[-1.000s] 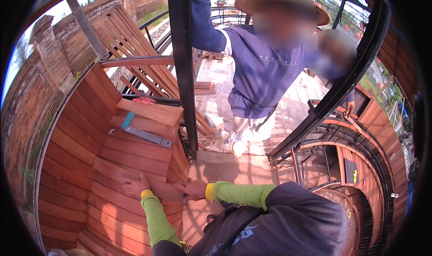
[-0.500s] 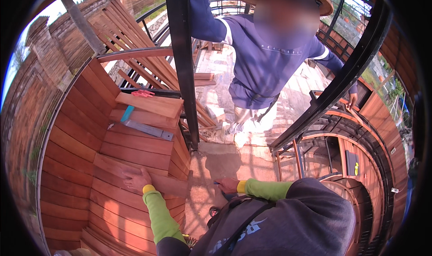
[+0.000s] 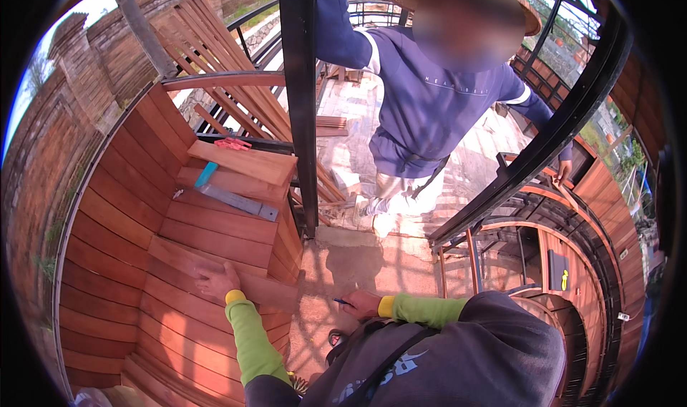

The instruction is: The person fits wooden planks into a curved wooden wall structure, repeatedly adjusting their position to ensure a snug fit. They use a small tool to tap the planks into place and occasionally mark the wood with a pen. Another person wearing a hat is visible nearby.

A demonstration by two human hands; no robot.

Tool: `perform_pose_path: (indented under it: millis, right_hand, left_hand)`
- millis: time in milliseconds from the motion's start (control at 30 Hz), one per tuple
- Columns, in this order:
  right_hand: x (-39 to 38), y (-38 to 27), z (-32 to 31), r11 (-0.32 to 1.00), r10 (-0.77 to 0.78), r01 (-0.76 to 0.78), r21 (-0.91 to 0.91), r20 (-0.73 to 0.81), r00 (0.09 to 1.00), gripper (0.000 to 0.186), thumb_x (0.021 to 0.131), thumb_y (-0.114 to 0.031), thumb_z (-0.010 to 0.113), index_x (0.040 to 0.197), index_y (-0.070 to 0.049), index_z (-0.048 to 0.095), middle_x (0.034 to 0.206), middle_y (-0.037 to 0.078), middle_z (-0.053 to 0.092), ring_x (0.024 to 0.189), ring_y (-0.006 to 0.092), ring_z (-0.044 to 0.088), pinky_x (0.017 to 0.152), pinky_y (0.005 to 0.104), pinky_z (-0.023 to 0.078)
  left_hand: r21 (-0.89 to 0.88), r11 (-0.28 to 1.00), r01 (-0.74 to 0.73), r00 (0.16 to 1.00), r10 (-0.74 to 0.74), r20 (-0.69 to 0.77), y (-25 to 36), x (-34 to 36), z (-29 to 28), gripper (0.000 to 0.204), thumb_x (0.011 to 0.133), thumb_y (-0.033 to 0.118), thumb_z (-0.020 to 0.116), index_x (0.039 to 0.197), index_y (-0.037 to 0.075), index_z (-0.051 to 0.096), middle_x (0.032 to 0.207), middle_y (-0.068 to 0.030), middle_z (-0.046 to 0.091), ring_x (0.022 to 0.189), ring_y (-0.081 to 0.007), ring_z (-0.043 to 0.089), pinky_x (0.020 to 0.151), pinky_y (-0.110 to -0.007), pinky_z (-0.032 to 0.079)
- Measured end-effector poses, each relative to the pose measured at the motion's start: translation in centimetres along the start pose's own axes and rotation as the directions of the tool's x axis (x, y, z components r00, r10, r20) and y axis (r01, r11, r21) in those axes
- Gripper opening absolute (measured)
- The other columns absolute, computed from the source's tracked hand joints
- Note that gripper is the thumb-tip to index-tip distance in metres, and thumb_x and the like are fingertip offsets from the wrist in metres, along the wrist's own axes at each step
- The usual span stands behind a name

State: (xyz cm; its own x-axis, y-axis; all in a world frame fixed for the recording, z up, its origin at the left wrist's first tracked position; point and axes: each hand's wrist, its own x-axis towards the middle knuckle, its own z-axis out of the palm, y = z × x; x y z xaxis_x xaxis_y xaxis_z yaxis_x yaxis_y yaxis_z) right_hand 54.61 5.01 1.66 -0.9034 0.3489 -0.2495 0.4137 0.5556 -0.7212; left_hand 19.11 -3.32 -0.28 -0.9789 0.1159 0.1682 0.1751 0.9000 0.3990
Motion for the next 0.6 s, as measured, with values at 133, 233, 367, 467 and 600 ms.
perform_pose_path:
  millis: [133, 233, 367, 467, 600]
  right_hand:
    - [0.2, -0.2, 0.6, 1.000, -0.016, 0.016, 0.000, -0.051, 0.999, 0.042, 0.091, -0.037, 0.044, 0.078, 0.001, 0.057, 0.069, 0.024, 0.055, 0.066, 0.0414, 0.056, 0.060, 0.0469, 0.043]
    - [0.2, 0.0, 0.9, 0.999, -0.046, 0.045, -0.027, -0.065, 0.997, 0.045, 0.092, -0.039, 0.043, 0.075, 0.001, 0.058, 0.065, 0.023, 0.054, 0.062, 0.0409, 0.055, 0.059, 0.0465, 0.043]
    - [1.0, -1.8, 0.1, 1.000, 0.010, -0.010, -0.012, 0.006, 1.000, 0.049, 0.093, -0.039, 0.042, 0.068, 0.000, 0.057, 0.057, 0.020, 0.051, 0.054, 0.0371, 0.052, 0.055, 0.0445, 0.042]
    - [2.9, -3.3, -1.3, 0.999, -0.054, 0.054, 0.007, -0.033, 0.998, 0.048, 0.094, -0.038, 0.044, 0.065, -0.001, 0.053, 0.052, 0.016, 0.046, 0.046, 0.0298, 0.047, 0.050, 0.0404, 0.040]
    - [4.6, -3.1, -1.9, 0.990, -0.110, 0.117, 0.082, -0.084, 0.990, 0.044, 0.094, -0.036, 0.048, 0.065, -0.002, 0.047, 0.049, 0.011, 0.041, 0.042, 0.0196, 0.039, 0.045, 0.0354, 0.035]
  left_hand:
    - [0.007, 1.000, -0.018, 0.999, 0.019, -0.027, -0.1, -0.6, 0.3, 0.090, 0.071, 0.040, 0.062, 0.139, -0.002, 0.021, 0.130, -0.0375, 0.028, 0.125, -0.0462, 0.027, 0.106, -0.051, 0.021]
    - [-0.021, 1.000, -0.005, 1.000, 0.005, -0.015, 0.3, -0.8, 0.0, 0.090, 0.071, 0.040, 0.062, 0.139, -0.002, 0.021, 0.132, -0.0374, 0.026, 0.126, -0.0466, 0.025, 0.107, -0.051, 0.020]
    - [-0.033, 0.999, -0.007, 1.000, 0.008, 0.003, 0.2, -0.5, 0.3, 0.093, 0.070, 0.040, 0.063, 0.140, -0.002, 0.019, 0.134, -0.0368, 0.023, 0.128, -0.0477, 0.023, 0.108, -0.051, 0.019]
    - [-0.084, 0.996, -0.009, 1.000, 0.011, 0.024, 0.7, -1.1, -1.0, 0.094, 0.070, 0.040, 0.063, 0.140, -0.002, 0.017, 0.136, -0.0366, 0.021, 0.128, -0.0484, 0.022, 0.108, -0.051, 0.018]
    - [-0.081, 0.997, 0.014, 0.999, -0.011, 0.037, 1.0, -0.8, -0.8, 0.094, 0.070, 0.039, 0.064, 0.140, -0.002, 0.017, 0.136, -0.0372, 0.020, 0.128, -0.0495, 0.021, 0.108, -0.052, 0.017]
